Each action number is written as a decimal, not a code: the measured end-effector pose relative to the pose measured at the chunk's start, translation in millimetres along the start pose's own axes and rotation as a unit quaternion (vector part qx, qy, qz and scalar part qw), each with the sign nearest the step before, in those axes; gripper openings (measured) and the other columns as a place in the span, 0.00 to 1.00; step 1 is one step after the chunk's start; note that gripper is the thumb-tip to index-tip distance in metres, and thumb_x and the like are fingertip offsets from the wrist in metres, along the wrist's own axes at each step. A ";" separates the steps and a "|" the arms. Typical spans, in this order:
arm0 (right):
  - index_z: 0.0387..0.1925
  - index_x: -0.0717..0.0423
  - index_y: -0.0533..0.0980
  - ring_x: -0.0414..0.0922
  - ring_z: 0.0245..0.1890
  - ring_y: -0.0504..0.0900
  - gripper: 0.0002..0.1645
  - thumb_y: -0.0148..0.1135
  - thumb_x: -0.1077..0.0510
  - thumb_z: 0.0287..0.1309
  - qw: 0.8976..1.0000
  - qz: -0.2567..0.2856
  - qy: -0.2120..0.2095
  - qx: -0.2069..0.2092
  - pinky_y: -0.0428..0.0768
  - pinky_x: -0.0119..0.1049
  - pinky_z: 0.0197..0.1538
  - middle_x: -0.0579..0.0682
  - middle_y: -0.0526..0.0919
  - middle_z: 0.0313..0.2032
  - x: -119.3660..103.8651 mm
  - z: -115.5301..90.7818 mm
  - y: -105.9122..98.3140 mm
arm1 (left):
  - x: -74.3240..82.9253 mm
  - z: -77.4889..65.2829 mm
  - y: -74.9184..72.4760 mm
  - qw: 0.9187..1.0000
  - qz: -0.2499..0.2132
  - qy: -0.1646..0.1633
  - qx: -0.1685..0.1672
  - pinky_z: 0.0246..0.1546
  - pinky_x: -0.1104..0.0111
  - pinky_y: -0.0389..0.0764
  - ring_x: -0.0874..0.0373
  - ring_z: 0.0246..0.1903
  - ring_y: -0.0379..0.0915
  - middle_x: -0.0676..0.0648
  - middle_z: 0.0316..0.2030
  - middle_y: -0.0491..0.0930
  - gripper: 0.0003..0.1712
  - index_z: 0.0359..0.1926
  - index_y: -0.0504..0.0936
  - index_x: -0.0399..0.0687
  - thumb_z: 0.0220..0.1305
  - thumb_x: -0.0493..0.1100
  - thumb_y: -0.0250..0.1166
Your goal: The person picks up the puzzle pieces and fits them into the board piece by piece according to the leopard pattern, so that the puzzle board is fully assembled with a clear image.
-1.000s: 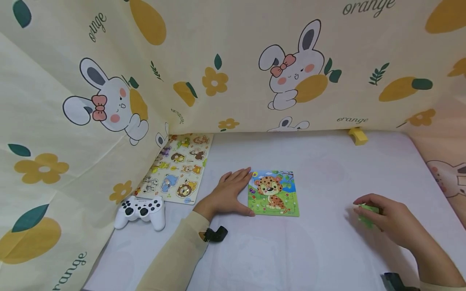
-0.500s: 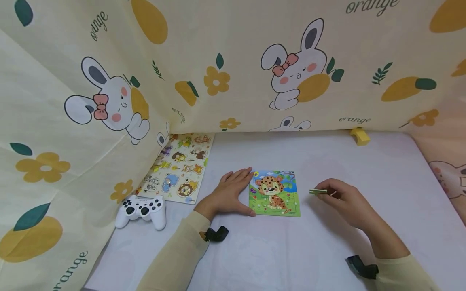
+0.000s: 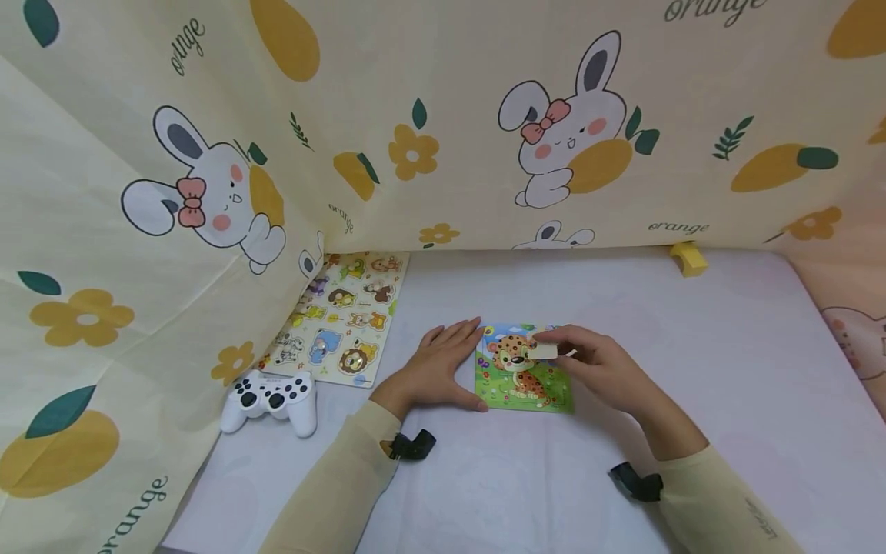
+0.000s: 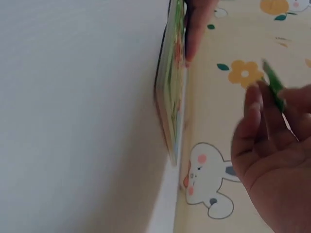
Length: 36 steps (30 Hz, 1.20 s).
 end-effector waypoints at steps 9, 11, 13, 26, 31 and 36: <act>0.69 0.59 0.77 0.56 0.42 0.84 0.24 0.67 0.65 0.75 0.998 0.046 0.049 0.015 0.86 0.36 0.45 0.57 0.85 0.49 8.6 14.6 17.9 | 0.0 0.5 0.9 1.000 0.002 0.002 0.000 0.82 0.54 0.32 0.62 0.84 0.28 0.57 0.88 0.36 0.79 0.90 0.47 0.53 0.50 0.80 0.76; 0.67 0.59 0.76 0.55 0.42 0.83 0.22 0.68 0.66 0.75 0.996 0.055 0.069 0.033 0.86 0.36 0.44 0.57 0.84 0.46 12.2 15.4 20.7 | 0.5 0.4 0.8 1.000 0.000 0.003 -0.001 0.82 0.54 0.32 0.62 0.84 0.28 0.57 0.88 0.36 0.79 0.90 0.47 0.52 0.50 0.80 0.76; 0.60 0.60 0.79 0.54 0.47 0.82 0.16 0.65 0.68 0.75 0.994 0.064 0.075 0.046 0.85 0.34 0.47 0.57 0.84 0.48 15.0 15.5 23.2 | 0.8 0.1 0.5 1.000 -0.002 0.002 -0.001 0.82 0.54 0.32 0.62 0.84 0.28 0.57 0.88 0.36 0.79 0.90 0.47 0.52 0.50 0.80 0.76; 0.54 0.61 0.84 0.54 0.48 0.82 0.10 0.63 0.64 0.78 0.993 0.095 0.067 0.027 0.84 0.36 0.50 0.56 0.84 0.50 26.2 10.6 36.6 | 1.0 -0.7 -0.9 1.000 -0.004 0.004 -0.002 0.82 0.54 0.31 0.62 0.84 0.28 0.57 0.88 0.36 0.78 0.90 0.47 0.52 0.50 0.80 0.76; 0.60 0.64 0.70 0.51 0.41 0.83 0.20 0.67 0.66 0.74 0.990 0.108 0.083 0.047 0.84 0.35 0.42 0.59 0.82 0.47 28.6 13.1 42.5 | 0.7 -0.9 -1.1 1.000 -0.001 -0.002 -0.004 0.82 0.54 0.32 0.62 0.84 0.28 0.57 0.88 0.37 0.78 0.90 0.47 0.53 0.50 0.80 0.76; 0.62 0.63 0.69 0.52 0.40 0.87 0.22 0.68 0.66 0.74 0.987 0.103 0.105 0.063 0.86 0.36 0.42 0.59 0.83 0.45 29.1 12.9 44.0 | 1.1 -0.7 -0.9 1.000 -0.002 -0.003 -0.006 0.82 0.55 0.31 0.63 0.84 0.27 0.57 0.88 0.36 0.78 0.90 0.47 0.54 0.51 0.80 0.76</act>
Point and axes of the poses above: each hand's wrist, its own z-axis towards the middle knuckle, its own y-axis out of the palm, x = y × z, the point moved 6 cm from there along z, towards the middle knuckle
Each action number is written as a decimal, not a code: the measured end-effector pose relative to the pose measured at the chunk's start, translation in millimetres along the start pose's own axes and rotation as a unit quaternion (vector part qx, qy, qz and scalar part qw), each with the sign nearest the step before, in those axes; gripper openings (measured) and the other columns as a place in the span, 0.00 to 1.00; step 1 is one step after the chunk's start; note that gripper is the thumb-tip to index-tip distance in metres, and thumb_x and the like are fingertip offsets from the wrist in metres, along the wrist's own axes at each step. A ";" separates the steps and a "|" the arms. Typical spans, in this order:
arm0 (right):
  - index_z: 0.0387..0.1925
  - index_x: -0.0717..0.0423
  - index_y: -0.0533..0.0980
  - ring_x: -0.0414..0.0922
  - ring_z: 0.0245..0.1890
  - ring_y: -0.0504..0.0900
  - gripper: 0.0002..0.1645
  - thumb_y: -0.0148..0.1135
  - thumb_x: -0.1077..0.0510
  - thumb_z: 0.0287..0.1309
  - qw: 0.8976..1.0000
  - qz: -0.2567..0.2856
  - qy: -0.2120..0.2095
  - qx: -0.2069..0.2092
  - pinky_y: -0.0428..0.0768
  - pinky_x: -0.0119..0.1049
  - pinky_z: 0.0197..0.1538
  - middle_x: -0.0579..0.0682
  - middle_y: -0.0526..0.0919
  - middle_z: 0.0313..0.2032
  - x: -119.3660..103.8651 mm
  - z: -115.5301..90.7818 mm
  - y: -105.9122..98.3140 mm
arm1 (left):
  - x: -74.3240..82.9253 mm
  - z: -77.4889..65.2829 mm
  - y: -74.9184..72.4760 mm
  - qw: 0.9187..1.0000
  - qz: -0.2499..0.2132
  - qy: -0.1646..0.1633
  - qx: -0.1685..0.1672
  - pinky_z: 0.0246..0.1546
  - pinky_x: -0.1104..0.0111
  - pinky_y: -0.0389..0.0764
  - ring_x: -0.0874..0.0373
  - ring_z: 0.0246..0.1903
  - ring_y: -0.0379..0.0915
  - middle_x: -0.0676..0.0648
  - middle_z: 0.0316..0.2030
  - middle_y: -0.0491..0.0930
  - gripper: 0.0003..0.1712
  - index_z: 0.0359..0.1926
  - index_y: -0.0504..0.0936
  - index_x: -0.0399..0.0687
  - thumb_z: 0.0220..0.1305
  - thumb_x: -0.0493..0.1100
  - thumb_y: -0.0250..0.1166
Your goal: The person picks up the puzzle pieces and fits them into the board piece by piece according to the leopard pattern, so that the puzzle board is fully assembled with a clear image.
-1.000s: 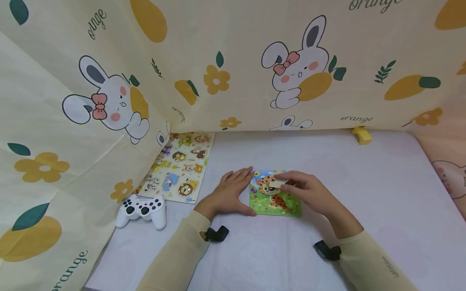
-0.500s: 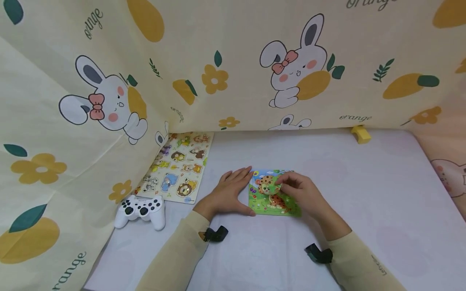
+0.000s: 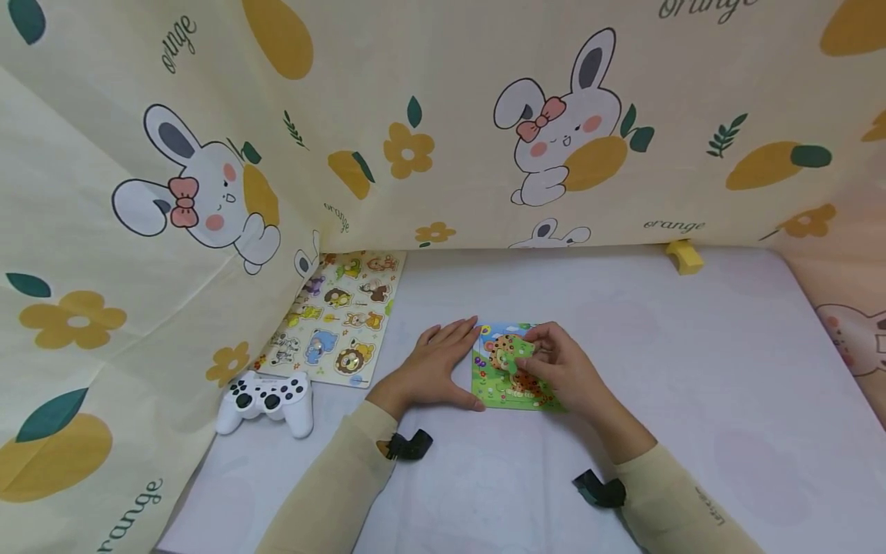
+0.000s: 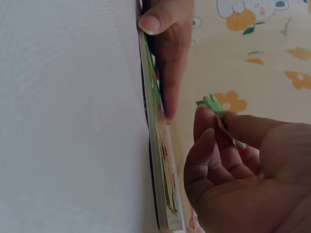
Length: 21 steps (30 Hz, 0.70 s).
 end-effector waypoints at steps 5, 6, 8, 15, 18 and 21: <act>0.60 0.56 0.77 0.53 0.40 0.86 0.16 0.68 0.62 0.75 0.999 -0.043 -0.004 0.008 0.83 0.36 0.42 0.56 0.77 0.43 -2.6 -1.5 1.1 | -0.7 0.0 0.9 1.000 0.001 0.000 0.000 0.82 0.55 0.31 0.64 0.84 0.27 0.58 0.88 0.36 0.78 0.90 0.47 0.54 0.50 0.81 0.76; 0.60 0.56 0.78 0.53 0.40 0.85 0.16 0.68 0.62 0.76 0.999 -0.049 -0.008 0.008 0.82 0.36 0.42 0.56 0.76 0.43 -3.4 -1.8 1.5 | -0.9 0.0 1.0 1.000 0.002 0.001 0.000 0.82 0.55 0.31 0.64 0.84 0.27 0.58 0.88 0.36 0.78 0.90 0.47 0.54 0.50 0.81 0.76; 0.61 0.57 0.78 0.52 0.39 0.83 0.16 0.68 0.63 0.76 0.998 -0.057 -0.013 0.008 0.81 0.36 0.41 0.55 0.75 0.43 -4.2 -2.1 2.3 | -1.1 0.3 1.1 1.000 0.004 0.003 0.002 0.82 0.55 0.31 0.64 0.84 0.27 0.58 0.88 0.36 0.78 0.90 0.47 0.54 0.50 0.81 0.76; 0.67 0.64 0.70 0.53 0.32 0.87 0.24 0.66 0.65 0.76 1.000 -0.018 0.008 -0.006 0.86 0.36 0.35 0.58 0.78 0.41 -1.1 -1.0 7.9 | -2.0 1.1 1.5 1.000 0.006 0.005 0.005 0.82 0.54 0.32 0.63 0.84 0.27 0.57 0.88 0.37 0.78 0.90 0.48 0.53 0.50 0.81 0.76; 0.67 0.65 0.68 0.52 0.34 0.86 0.26 0.67 0.66 0.75 1.000 -0.012 0.013 -0.009 0.87 0.35 0.36 0.59 0.78 0.43 -0.4 -1.0 9.1 | -2.3 1.1 1.6 1.000 0.006 0.005 0.006 0.82 0.54 0.32 0.63 0.84 0.28 0.57 0.88 0.37 0.78 0.90 0.48 0.53 0.50 0.81 0.75; 0.65 0.65 0.70 0.50 0.37 0.84 0.26 0.70 0.65 0.73 0.999 -0.028 0.015 -0.007 0.85 0.33 0.39 0.58 0.79 0.46 -0.5 -1.4 9.0 | -2.2 1.0 1.3 1.000 0.007 0.006 0.008 0.82 0.55 0.32 0.63 0.84 0.28 0.57 0.88 0.37 0.78 0.90 0.48 0.53 0.50 0.81 0.76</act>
Point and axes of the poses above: each hand's wrist, its own z-axis towards the middle knuckle, its own y-axis out of the palm, x = y × z, the point moved 6 cm from there along z, towards the middle knuckle
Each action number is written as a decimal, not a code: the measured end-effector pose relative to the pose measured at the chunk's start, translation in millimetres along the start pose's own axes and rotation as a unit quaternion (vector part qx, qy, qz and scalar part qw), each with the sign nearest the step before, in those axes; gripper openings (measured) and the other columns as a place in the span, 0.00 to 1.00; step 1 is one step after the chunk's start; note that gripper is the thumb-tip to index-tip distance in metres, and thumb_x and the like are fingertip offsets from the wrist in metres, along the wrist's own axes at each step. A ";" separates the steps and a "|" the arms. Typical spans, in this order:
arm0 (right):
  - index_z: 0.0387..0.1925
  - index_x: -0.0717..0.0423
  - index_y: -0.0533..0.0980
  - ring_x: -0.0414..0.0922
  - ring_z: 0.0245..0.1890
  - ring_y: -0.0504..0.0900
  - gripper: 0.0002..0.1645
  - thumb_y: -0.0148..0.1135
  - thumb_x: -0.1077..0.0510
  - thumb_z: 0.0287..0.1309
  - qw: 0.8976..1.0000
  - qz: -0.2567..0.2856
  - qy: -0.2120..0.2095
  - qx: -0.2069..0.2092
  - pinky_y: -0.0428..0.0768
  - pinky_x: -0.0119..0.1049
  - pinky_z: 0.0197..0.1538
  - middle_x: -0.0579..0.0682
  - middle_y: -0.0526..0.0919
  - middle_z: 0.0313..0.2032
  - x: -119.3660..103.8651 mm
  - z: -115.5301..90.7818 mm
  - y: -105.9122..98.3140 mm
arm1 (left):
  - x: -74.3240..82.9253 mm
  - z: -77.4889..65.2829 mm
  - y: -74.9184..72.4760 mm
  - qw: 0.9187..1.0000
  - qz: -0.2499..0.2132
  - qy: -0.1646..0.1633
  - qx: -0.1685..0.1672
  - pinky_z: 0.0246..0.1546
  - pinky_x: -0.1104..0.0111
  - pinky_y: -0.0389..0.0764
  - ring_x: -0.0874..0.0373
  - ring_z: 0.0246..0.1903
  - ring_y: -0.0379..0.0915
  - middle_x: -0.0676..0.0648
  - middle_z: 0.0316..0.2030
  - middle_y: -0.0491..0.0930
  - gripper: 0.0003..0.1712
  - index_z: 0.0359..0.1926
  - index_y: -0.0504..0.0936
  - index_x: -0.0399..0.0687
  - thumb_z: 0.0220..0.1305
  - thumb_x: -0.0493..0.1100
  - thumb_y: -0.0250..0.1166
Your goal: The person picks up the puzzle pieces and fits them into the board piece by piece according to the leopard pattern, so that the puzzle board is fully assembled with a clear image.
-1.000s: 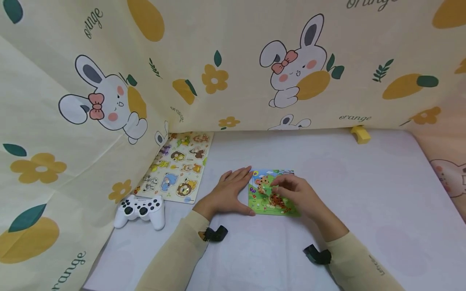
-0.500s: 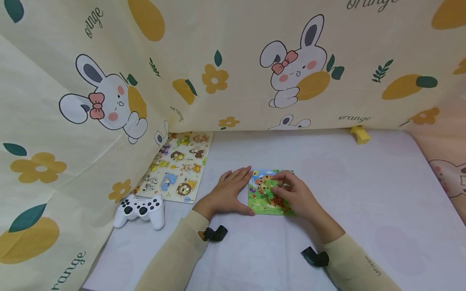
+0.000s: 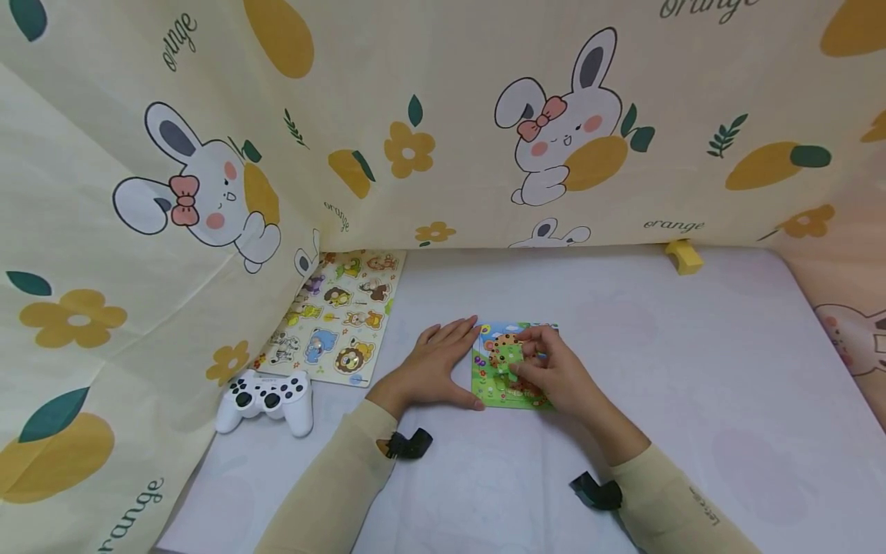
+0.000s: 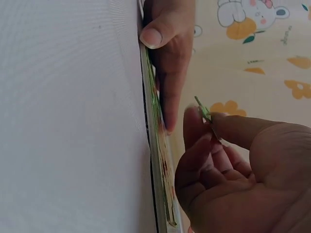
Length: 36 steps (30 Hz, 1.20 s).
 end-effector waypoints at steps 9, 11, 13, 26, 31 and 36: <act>0.51 0.59 0.79 0.51 0.43 0.82 0.09 0.69 0.62 0.75 0.999 -0.030 -0.017 -0.018 0.81 0.36 0.41 0.55 0.81 0.48 -2.7 -1.7 2.4 | 0.4 0.1 0.0 1.000 0.003 -0.001 0.000 0.82 0.55 0.31 0.64 0.84 0.28 0.57 0.88 0.37 0.78 0.90 0.48 0.53 0.51 0.80 0.76; 0.54 0.59 0.81 0.50 0.41 0.80 0.10 0.69 0.63 0.75 0.999 -0.035 -0.029 -0.020 0.79 0.35 0.41 0.54 0.82 0.47 -4.4 -2.0 2.6 | 0.6 0.1 -0.1 1.000 0.004 -0.001 -0.001 0.82 0.55 0.31 0.64 0.84 0.28 0.57 0.88 0.37 0.78 0.90 0.48 0.53 0.51 0.80 0.76; 0.56 0.61 0.79 0.49 0.39 0.78 0.13 0.69 0.64 0.74 0.999 -0.034 -0.037 -0.019 0.78 0.33 0.39 0.53 0.82 0.43 -5.7 -1.9 2.8 | 0.8 0.0 -0.2 1.000 0.003 0.000 -0.001 0.82 0.54 0.32 0.63 0.84 0.28 0.57 0.88 0.37 0.78 0.90 0.48 0.53 0.51 0.80 0.76; 0.50 0.59 0.87 0.44 0.36 0.79 0.08 0.68 0.67 0.74 0.989 -0.114 -0.095 -0.027 0.79 0.34 0.38 0.46 0.84 0.40 -8.4 0.1 11.0 | 0.6 0.1 -0.2 1.000 0.004 0.003 -0.002 0.82 0.54 0.32 0.62 0.84 0.28 0.56 0.88 0.37 0.78 0.89 0.47 0.52 0.51 0.81 0.76; 0.50 0.57 0.87 0.43 0.37 0.80 0.08 0.68 0.66 0.74 0.984 -0.146 -0.091 -0.043 0.81 0.36 0.40 0.44 0.85 0.40 -11.7 2.3 15.2 | -0.1 -0.2 0.3 1.000 0.003 0.004 0.000 0.82 0.54 0.32 0.63 0.84 0.28 0.57 0.88 0.37 0.78 0.89 0.48 0.52 0.50 0.81 0.76; 0.51 0.55 0.89 0.49 0.51 0.83 0.10 0.66 0.65 0.76 0.974 -0.188 -0.109 -0.061 0.83 0.47 0.54 0.45 0.88 0.50 -20.3 8.6 17.7 | 0.0 -0.5 -0.1 1.000 0.005 0.004 -0.002 0.82 0.54 0.32 0.63 0.84 0.28 0.57 0.88 0.36 0.78 0.90 0.47 0.53 0.51 0.81 0.75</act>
Point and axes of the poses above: each hand's wrist, its own z-axis towards the middle knuckle, its own y-axis out of the palm, x = y × z, the point moved 6 cm from there along z, towards the middle knuckle
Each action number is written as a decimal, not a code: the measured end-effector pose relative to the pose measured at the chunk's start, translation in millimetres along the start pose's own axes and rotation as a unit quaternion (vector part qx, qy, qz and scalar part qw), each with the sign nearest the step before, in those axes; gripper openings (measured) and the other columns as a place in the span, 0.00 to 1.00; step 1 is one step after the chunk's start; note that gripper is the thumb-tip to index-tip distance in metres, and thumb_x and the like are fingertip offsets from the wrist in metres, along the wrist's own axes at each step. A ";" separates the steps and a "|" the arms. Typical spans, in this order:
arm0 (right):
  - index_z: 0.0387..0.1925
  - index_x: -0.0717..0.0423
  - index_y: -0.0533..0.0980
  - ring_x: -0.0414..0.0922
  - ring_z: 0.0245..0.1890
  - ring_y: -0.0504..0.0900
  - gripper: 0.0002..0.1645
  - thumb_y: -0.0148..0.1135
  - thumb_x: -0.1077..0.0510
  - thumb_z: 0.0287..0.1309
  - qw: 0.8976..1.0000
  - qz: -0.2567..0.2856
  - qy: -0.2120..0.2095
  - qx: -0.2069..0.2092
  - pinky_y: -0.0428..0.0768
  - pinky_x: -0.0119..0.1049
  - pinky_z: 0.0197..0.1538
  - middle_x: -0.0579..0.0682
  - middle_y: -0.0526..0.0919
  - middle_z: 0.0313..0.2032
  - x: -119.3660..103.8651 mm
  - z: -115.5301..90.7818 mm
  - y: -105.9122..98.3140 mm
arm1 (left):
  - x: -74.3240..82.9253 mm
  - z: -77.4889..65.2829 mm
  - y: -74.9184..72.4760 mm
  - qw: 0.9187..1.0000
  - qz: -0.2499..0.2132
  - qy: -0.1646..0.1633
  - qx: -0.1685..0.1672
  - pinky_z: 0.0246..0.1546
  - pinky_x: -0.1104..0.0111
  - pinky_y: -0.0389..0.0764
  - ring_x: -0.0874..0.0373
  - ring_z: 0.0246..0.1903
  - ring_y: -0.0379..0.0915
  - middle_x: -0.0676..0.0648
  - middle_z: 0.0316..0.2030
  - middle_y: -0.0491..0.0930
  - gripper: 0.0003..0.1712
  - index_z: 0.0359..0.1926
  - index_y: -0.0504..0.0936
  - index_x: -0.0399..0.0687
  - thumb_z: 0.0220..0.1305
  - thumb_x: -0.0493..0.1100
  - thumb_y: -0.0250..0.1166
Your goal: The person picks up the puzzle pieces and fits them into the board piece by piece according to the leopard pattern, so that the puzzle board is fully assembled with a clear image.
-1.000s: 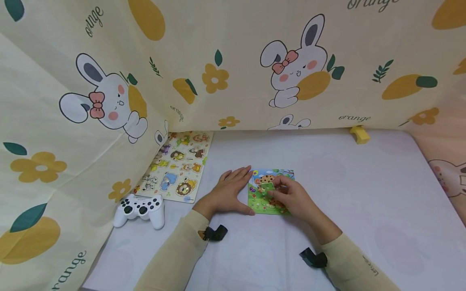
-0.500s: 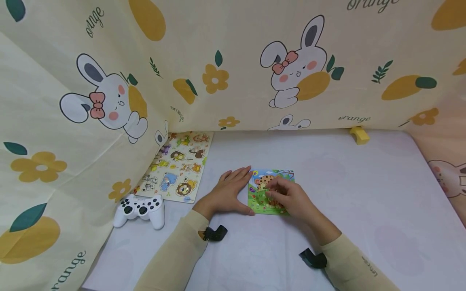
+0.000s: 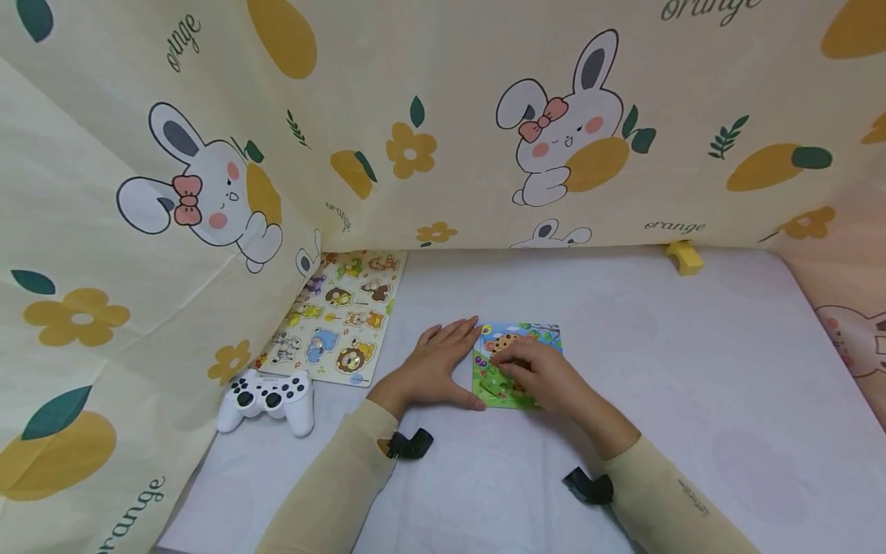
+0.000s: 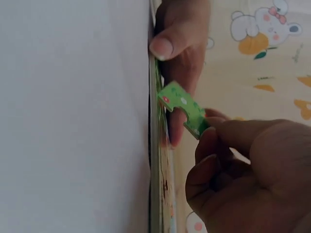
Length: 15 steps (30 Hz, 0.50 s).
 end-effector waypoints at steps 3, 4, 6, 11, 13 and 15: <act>0.51 0.54 0.90 0.53 0.58 0.82 0.11 0.66 0.66 0.75 0.999 -0.021 -0.028 -0.022 0.77 0.58 0.66 0.47 0.88 0.53 -4.9 7.5 3.9 | 0.1 -0.3 -0.4 1.000 0.000 0.000 -0.002 0.82 0.53 0.32 0.63 0.84 0.28 0.57 0.88 0.36 0.78 0.90 0.47 0.52 0.51 0.81 0.75; 0.51 0.55 0.90 0.55 0.60 0.82 0.12 0.66 0.66 0.75 0.998 -0.027 -0.040 -0.030 0.76 0.60 0.67 0.47 0.88 0.53 -6.9 10.0 6.2 | -0.2 -0.4 -0.3 1.000 0.000 0.000 -0.002 0.82 0.53 0.32 0.63 0.84 0.27 0.57 0.88 0.36 0.78 0.90 0.47 0.53 0.52 0.81 0.75; 0.51 0.57 0.90 0.55 0.60 0.82 0.12 0.66 0.68 0.74 0.996 -0.036 -0.060 -0.048 0.75 0.61 0.68 0.49 0.88 0.53 -9.6 14.3 11.3 | -0.5 -0.4 0.0 1.000 0.000 0.002 -0.003 0.82 0.53 0.32 0.63 0.84 0.27 0.57 0.88 0.36 0.78 0.90 0.47 0.52 0.52 0.81 0.75; 0.53 0.58 0.89 0.56 0.61 0.80 0.14 0.65 0.70 0.73 0.994 -0.057 -0.064 -0.065 0.78 0.58 0.66 0.52 0.85 0.56 -11.4 14.7 16.8 | -0.7 0.2 0.7 1.000 0.000 0.007 0.000 0.82 0.53 0.32 0.63 0.84 0.27 0.57 0.88 0.37 0.77 0.90 0.47 0.52 0.52 0.81 0.75; 0.53 0.58 0.88 0.57 0.62 0.80 0.14 0.66 0.70 0.72 0.994 -0.072 -0.064 -0.059 0.78 0.58 0.67 0.53 0.85 0.56 -12.4 11.5 15.6 | -0.8 0.4 0.9 1.000 0.000 0.006 -0.001 0.82 0.53 0.32 0.64 0.84 0.27 0.57 0.88 0.36 0.77 0.90 0.47 0.53 0.52 0.81 0.75; 0.53 0.59 0.88 0.56 0.62 0.81 0.14 0.67 0.70 0.71 0.990 -0.100 -0.079 -0.057 0.78 0.58 0.67 0.53 0.86 0.56 -14.8 6.3 14.4 | -0.9 0.8 1.0 1.000 0.000 0.005 -0.001 0.82 0.54 0.32 0.64 0.84 0.27 0.57 0.88 0.36 0.77 0.90 0.47 0.53 0.52 0.81 0.75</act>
Point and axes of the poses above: each hand's wrist, its own z-axis towards the middle knuckle, its own y-axis out of the palm, x = y × z, the point moved 6 cm from there along z, towards the middle knuckle
